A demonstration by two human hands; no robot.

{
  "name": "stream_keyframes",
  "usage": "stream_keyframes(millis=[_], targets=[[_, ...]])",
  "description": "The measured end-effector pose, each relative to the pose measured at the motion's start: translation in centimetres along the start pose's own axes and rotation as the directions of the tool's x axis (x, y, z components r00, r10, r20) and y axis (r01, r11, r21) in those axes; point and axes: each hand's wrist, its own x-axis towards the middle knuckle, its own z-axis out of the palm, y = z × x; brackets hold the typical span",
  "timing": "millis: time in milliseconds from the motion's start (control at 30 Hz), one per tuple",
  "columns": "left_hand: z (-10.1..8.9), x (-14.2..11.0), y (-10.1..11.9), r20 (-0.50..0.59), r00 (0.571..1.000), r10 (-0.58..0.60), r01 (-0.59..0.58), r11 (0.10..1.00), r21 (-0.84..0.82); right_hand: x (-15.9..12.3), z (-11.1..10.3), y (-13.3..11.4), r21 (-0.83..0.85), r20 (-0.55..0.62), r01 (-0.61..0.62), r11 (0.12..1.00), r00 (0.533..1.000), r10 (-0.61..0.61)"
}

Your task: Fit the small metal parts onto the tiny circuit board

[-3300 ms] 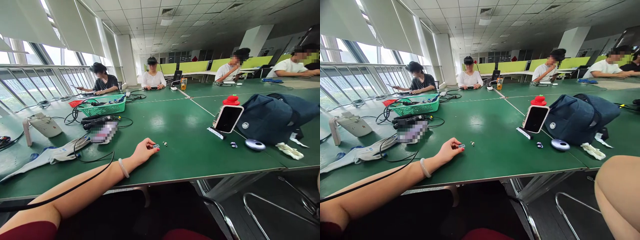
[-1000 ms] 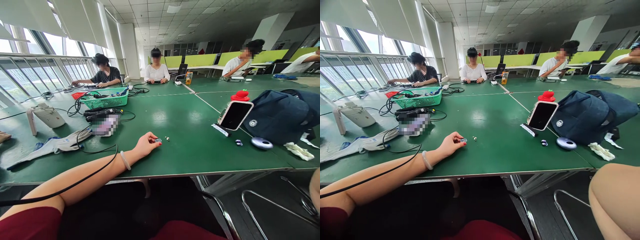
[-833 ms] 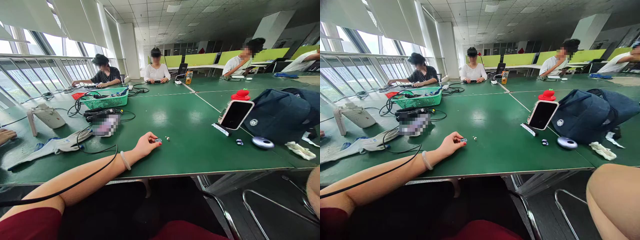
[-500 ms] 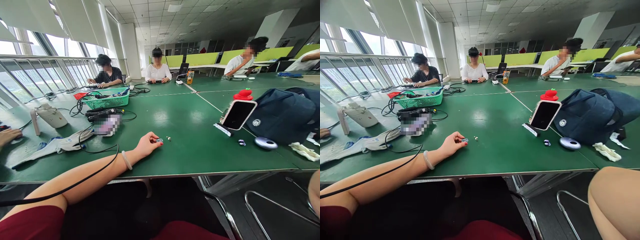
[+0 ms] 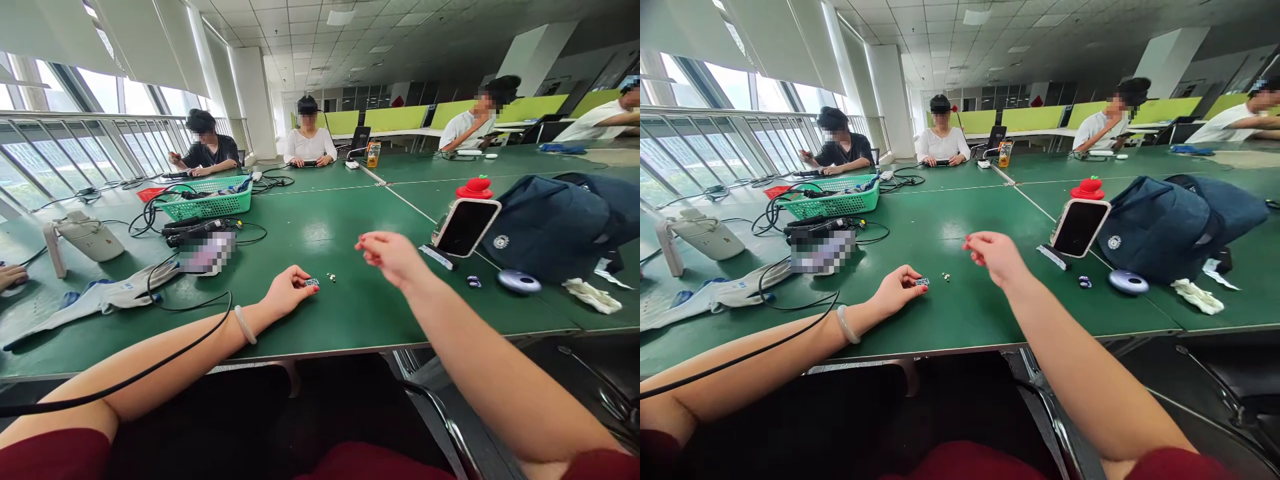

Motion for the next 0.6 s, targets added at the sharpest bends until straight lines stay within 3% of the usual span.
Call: stream_keyframes(millis=[100, 167, 400, 600], targets=[[0.0, 0.0, 0.0, 0.000, 1.000, -0.002, 0.002, 1.000, -0.011, 0.9, 1.4, 1.4, 0.073, -0.005, -0.214, 0.974, 0.977, 0.215], [0.1, 0.1, -0.1, 0.000, 1.000, -0.001, 0.001, 1.000, -0.016, 1.5, 2.2, 2.1, 0.089, 0.038, -0.274, 0.958, 0.962, 0.271], [0.0, 0.4, -0.6, 0.047, 0.999, 0.016, -0.015, 1.000, -0.012, 3.3, 2.9, 2.2, -0.019, 0.154, -0.236, 0.972, 0.960, 0.236], [-0.6, 2.6, -1.0, 0.041, 0.998, 0.037, -0.042, 0.991, 0.130, 4.9, 3.4, 3.0, -0.276, 0.216, -0.107, 0.955, 0.961, 0.170]])
